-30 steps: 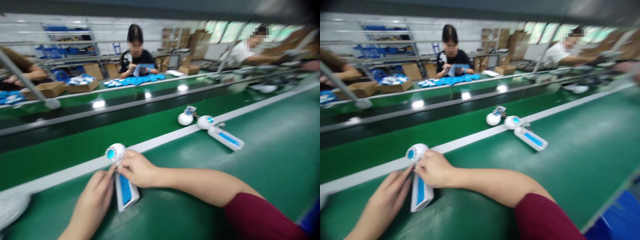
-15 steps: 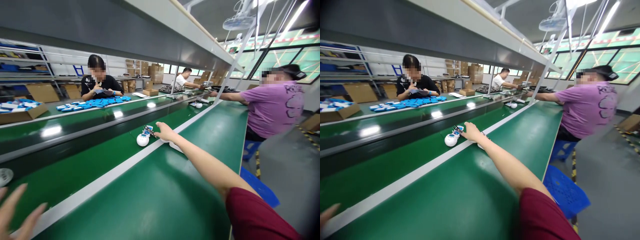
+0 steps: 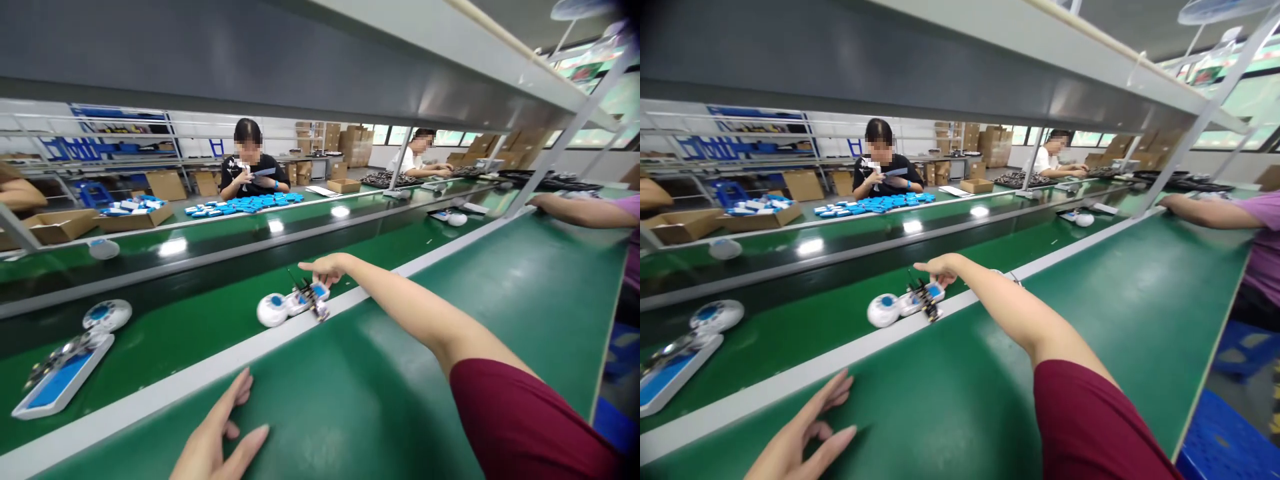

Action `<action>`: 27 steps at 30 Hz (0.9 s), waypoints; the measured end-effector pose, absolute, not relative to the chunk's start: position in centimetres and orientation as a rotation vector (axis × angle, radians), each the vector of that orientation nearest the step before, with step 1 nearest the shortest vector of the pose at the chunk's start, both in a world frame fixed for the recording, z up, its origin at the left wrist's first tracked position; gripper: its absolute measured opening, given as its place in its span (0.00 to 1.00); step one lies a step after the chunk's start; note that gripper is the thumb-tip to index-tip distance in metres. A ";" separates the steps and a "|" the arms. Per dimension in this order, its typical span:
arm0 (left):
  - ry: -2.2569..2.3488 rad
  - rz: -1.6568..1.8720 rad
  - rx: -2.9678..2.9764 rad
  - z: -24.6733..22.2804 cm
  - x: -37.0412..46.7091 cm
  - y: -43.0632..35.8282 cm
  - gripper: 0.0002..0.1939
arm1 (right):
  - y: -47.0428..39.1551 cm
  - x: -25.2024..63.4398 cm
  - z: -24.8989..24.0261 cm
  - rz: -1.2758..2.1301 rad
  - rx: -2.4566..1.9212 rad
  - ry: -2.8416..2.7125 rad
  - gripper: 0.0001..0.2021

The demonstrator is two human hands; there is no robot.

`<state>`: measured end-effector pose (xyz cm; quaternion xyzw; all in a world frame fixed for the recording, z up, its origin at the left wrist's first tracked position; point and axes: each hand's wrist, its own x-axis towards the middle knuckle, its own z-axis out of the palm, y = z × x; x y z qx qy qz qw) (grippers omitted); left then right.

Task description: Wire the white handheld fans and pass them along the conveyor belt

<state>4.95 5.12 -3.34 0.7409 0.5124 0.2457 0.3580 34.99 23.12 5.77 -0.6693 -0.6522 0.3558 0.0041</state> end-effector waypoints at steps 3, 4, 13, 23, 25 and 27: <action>1.304 0.767 1.734 -2.2 6.9 7.2 0.37 | 20.5 31.5 5.5 1.168 -1.850 -2.180 0.28; 1.350 0.821 1.722 -1.9 7.5 7.9 0.39 | 19.5 30.3 5.4 1.133 -1.756 -2.219 0.25; 1.756 0.878 1.940 -1.0 9.6 14.4 0.40 | 16.4 21.9 4.1 0.785 -1.248 -2.379 0.12; 1.034 0.813 1.607 2.3 3.7 9.4 0.36 | 15.4 23.0 4.2 0.986 -1.211 -2.156 0.15; 0.998 0.878 1.370 2.2 3.6 7.5 0.33 | 12.7 22.9 3.4 1.215 -1.126 -2.082 0.16; 1.099 0.978 1.250 1.6 3.8 6.3 0.25 | 10.0 22.8 2.6 1.274 -1.151 -2.029 0.21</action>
